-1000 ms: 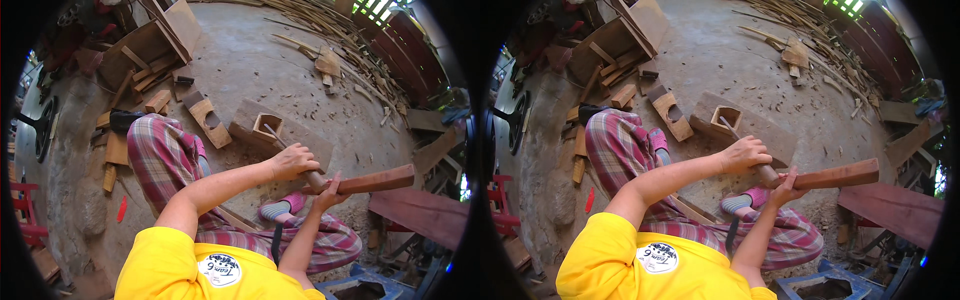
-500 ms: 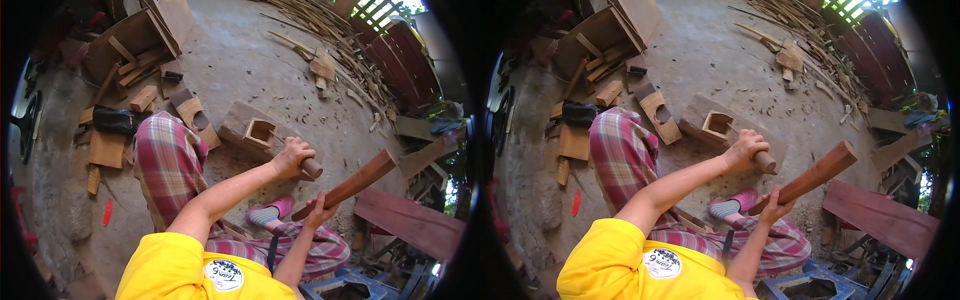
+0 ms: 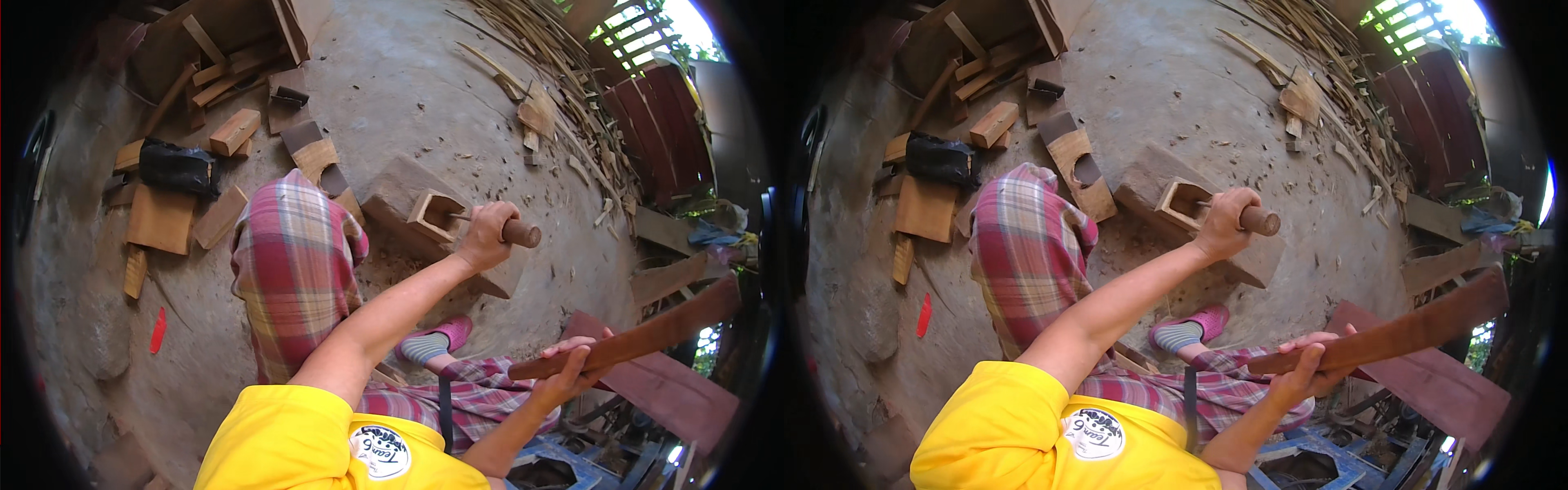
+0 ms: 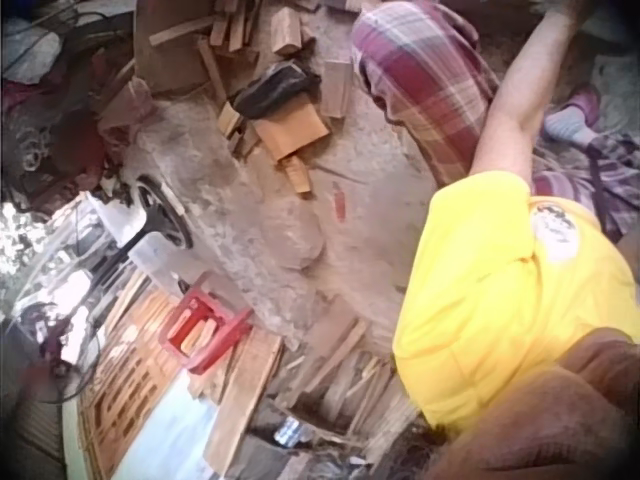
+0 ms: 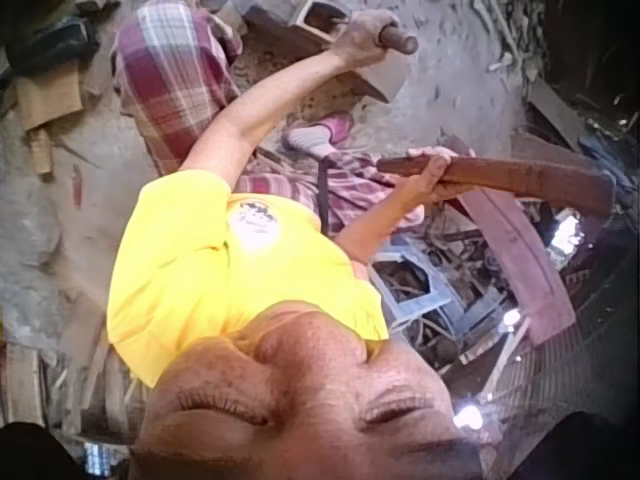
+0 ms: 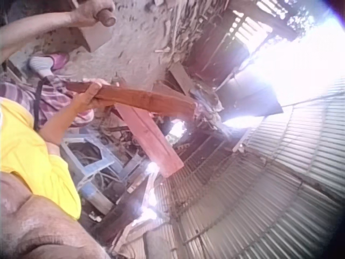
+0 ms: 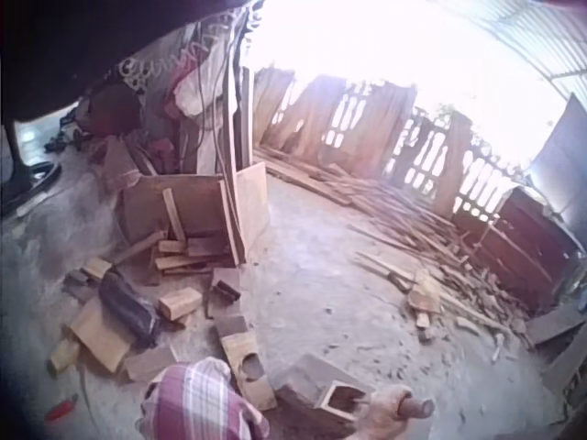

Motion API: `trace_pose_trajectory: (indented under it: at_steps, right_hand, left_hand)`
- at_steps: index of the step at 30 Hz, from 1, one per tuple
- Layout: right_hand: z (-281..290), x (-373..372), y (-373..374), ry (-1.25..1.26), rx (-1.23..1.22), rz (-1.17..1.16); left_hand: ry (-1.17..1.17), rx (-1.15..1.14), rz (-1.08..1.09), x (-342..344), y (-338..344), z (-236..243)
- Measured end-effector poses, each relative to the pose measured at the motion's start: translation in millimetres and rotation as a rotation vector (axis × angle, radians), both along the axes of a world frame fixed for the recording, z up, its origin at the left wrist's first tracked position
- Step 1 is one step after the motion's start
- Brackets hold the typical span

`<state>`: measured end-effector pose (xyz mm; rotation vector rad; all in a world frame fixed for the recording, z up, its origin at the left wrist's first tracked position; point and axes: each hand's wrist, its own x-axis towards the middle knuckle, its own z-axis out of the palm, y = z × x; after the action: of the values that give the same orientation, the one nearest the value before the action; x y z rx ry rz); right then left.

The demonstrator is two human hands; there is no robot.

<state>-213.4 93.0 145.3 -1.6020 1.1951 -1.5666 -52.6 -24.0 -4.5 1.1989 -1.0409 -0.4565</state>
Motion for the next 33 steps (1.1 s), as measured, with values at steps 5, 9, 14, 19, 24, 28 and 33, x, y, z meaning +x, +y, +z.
trace_pose_trajectory:
  at_steps: [5, 9, 14, 19, 24, 28, 33]
  right_hand:
    - [12, 20, 3, 0.019, -0.006, 0.064]
    - [3, 27, 12, 0.082, 0.064, 0.034]
    - [-8, 36, 30, 0.149, 0.203, -0.025]
    - [10, 41, 28, 0.147, 0.164, 0.018]
    - [39, 33, 9, 0.139, 0.044, 0.127]
    - [46, 24, 7, 0.181, -0.030, 0.198]
    - [40, 16, 7, 0.173, -0.058, 0.155]
  left_hand:
    - [-0.018, -0.012, 0.025, 11, 3, 3]
    - [0.059, -0.042, -0.004, 13, 5, 7]
    - [0.050, -0.047, -0.051, 15, -2, 8]
    - [-0.137, 0.061, -0.258, 15, -13, 11]
    - [-0.060, 0.207, -0.104, 5, -17, 13]
    - [0.049, 0.068, 0.006, -1, -18, 10]
    - [0.026, 0.019, 0.053, -2, -20, 10]
